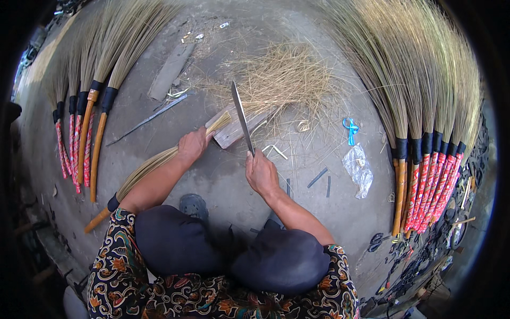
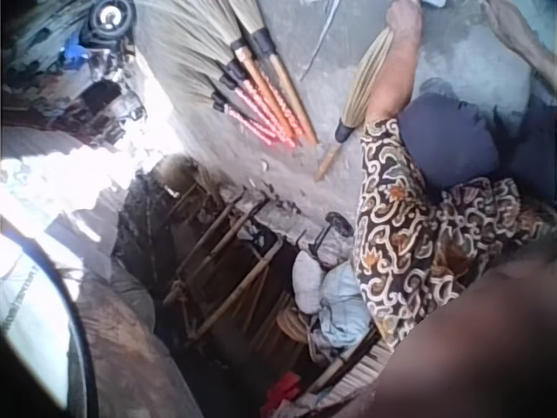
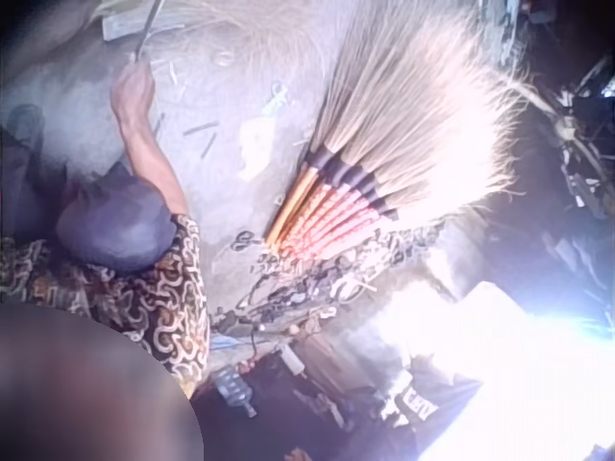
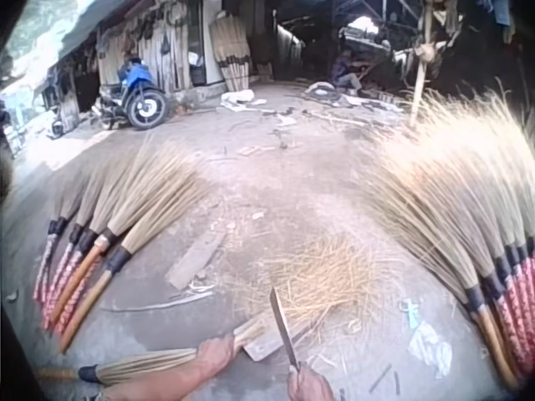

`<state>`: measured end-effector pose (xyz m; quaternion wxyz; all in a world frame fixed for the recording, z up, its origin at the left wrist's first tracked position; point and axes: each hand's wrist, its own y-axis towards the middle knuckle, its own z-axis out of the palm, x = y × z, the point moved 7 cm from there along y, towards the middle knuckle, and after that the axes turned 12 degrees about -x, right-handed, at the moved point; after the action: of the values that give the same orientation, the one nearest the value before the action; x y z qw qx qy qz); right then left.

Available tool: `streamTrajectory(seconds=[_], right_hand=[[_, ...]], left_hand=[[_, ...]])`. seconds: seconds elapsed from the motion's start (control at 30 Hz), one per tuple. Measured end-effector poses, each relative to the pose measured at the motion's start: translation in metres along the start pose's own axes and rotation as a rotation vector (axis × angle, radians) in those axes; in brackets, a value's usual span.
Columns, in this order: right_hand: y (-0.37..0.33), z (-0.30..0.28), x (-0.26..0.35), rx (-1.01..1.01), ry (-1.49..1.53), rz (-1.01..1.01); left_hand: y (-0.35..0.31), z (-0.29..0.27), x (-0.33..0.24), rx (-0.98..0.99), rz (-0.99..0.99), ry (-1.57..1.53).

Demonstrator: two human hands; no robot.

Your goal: The person sits on the floor and repeatedly trims the bristles of handmade brooms using a machete and a wooden block. They pick up each broom, align the bristles, cut them to an even length, and set the finished broom aside.

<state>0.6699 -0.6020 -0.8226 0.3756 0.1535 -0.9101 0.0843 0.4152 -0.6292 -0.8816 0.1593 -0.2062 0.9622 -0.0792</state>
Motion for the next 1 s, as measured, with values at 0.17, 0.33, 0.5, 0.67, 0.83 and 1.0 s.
streamTrajectory(seconds=[0.17, 0.33, 0.5, 0.67, 0.83, 1.0], right_hand=[[-0.001, 0.008, -0.008, 0.12, -0.1, 0.021], [-0.009, 0.016, -0.019, 0.208, -0.148, 0.097], [0.023, -0.005, -0.03, 0.109, -0.205, 0.033], [0.095, -0.067, -0.061, -0.126, -0.251, 0.156], [0.094, -0.082, -0.072, -0.144, 0.044, 0.265], [0.061, -0.064, -0.004, -0.23, -0.51, -0.163]], left_hand=[[0.0, -0.001, 0.001, -0.017, -0.004, 0.027], [-0.001, 0.001, 0.0, 0.046, -0.03, 0.015], [0.003, -0.009, 0.001, 0.096, -0.009, 0.019], [0.011, -0.044, 0.012, 0.143, 0.02, -0.002], [0.017, -0.104, -0.009, 0.175, 0.091, -0.178], [0.001, -0.142, -0.073, 0.505, 0.077, -0.4]])
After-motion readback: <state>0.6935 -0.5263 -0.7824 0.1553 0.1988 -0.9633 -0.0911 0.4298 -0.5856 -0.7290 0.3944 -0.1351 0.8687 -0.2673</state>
